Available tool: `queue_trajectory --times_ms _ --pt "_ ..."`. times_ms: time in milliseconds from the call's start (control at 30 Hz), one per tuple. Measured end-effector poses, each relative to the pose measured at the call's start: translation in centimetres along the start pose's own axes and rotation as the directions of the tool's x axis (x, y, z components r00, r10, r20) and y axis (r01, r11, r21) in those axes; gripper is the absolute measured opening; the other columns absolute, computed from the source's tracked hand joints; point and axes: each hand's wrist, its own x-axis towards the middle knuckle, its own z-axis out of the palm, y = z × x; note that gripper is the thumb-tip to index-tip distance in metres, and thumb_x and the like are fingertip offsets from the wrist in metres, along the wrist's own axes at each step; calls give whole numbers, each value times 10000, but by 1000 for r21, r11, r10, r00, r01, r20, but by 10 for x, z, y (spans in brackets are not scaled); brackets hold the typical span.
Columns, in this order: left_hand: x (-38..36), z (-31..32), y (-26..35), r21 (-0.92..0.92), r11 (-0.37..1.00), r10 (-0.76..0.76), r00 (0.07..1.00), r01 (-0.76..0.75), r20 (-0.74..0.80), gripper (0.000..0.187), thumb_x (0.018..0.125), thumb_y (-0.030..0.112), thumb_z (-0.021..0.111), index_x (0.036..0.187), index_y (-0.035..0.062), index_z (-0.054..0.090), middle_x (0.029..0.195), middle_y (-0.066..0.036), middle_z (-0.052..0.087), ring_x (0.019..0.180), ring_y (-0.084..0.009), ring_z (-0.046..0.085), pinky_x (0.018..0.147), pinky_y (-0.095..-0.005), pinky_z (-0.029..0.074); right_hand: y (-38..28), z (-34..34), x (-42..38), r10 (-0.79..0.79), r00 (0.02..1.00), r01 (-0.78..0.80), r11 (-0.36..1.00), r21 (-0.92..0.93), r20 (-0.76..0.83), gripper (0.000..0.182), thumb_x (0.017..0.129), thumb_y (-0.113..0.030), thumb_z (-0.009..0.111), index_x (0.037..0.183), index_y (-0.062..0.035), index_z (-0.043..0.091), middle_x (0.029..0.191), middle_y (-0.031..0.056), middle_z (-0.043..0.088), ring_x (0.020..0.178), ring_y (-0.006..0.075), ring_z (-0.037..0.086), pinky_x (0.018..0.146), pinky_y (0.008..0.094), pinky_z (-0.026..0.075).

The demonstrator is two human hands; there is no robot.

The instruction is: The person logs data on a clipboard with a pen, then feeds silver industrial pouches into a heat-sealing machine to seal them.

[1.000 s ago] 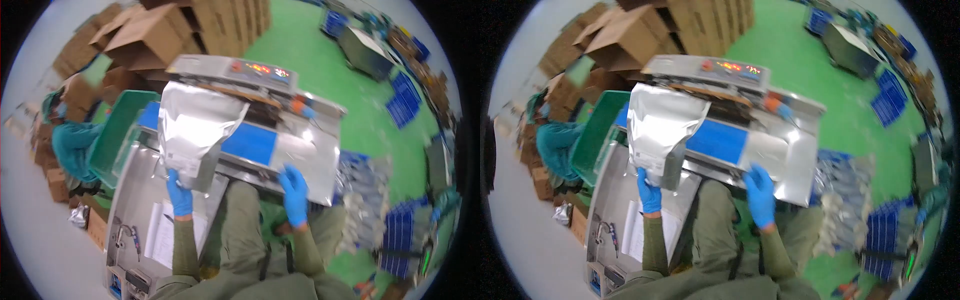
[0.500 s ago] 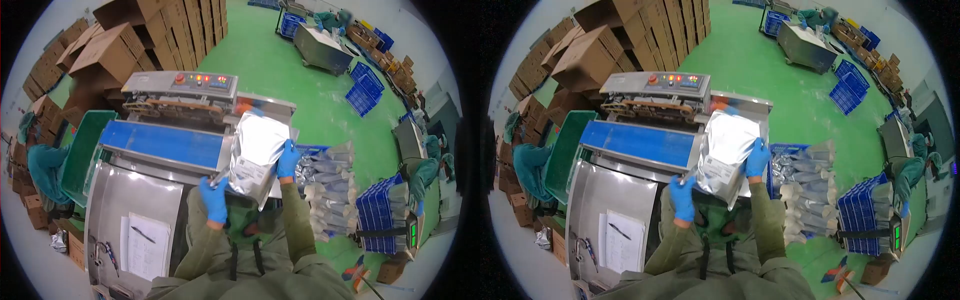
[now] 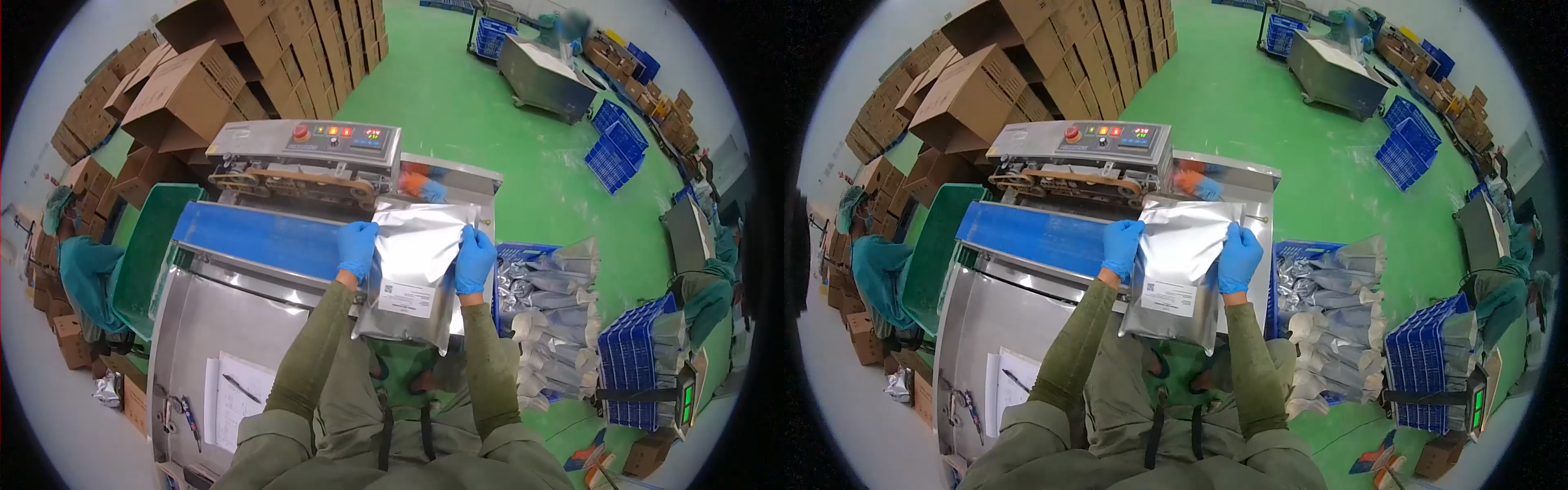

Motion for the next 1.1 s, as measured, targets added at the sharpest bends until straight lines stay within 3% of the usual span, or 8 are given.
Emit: queue_trajectory --times_ms 133,267,300,533,633,833,933,1100 --pt "18 -10 10 -85 989 -119 993 119 2 187 846 155 706 741 1 701 616 21 577 549 -82 500 523 -281 416 6 21 4 36 999 -33 997 70 -32 319 947 -195 617 709 16 600 589 -16 491 571 67 415 510 289 354" --pt "37 -21 3 -36 999 -37 999 36 -12 173 818 141 744 729 -3 706 615 10 601 531 -85 508 512 -283 423 18 34 7 38 999 -36 995 95 -25 324 922 -173 641 663 16 591 587 -21 489 576 65 407 509 287 346" --pt "42 -23 0 -18 1000 -4 999 3 -36 211 783 165 763 729 -34 719 601 -51 643 546 -117 549 547 -321 452 21 36 9 22 999 -20 996 84 -23 323 917 -168 646 658 15 586 590 -24 486 579 64 402 511 286 345" --pt "54 -34 -8 -17 982 -187 982 187 19 187 760 152 773 717 -23 722 614 -79 663 529 -116 558 519 -322 448 19 45 -2 60 997 -55 994 92 -55 313 896 -145 655 643 7 553 607 -41 467 594 62 383 518 282 337" --pt "50 -39 -11 -42 994 -96 994 98 61 182 756 155 776 737 -20 731 614 -67 657 533 -112 559 521 -318 449 15 43 -6 56 996 -49 994 102 -70 318 895 -139 653 631 0 542 607 -41 465 596 60 386 519 276 334" --pt "38 -30 20 -120 974 -171 970 192 172 149 847 133 727 902 -5 744 762 -14 681 649 -92 580 580 -254 456 -4 29 -18 48 997 -41 993 109 -61 319 898 -117 647 619 -26 521 595 -46 453 565 49 396 495 263 316" --pt "37 -19 32 -210 963 -117 967 166 226 150 866 136 719 919 -4 736 753 0 666 645 -73 558 579 -239 443 -8 20 -24 94 993 -84 986 144 -64 309 902 -111 643 629 -28 525 590 -48 447 546 46 400 481 264 309" --pt "32 -9 44 -261 964 -27 992 58 122 154 862 152 733 907 5 729 738 12 644 639 -47 535 568 -214 419 -6 8 -28 85 988 -67 989 135 -133 282 902 -105 641 651 -6 558 594 -49 450 554 41 396 491 258 310"
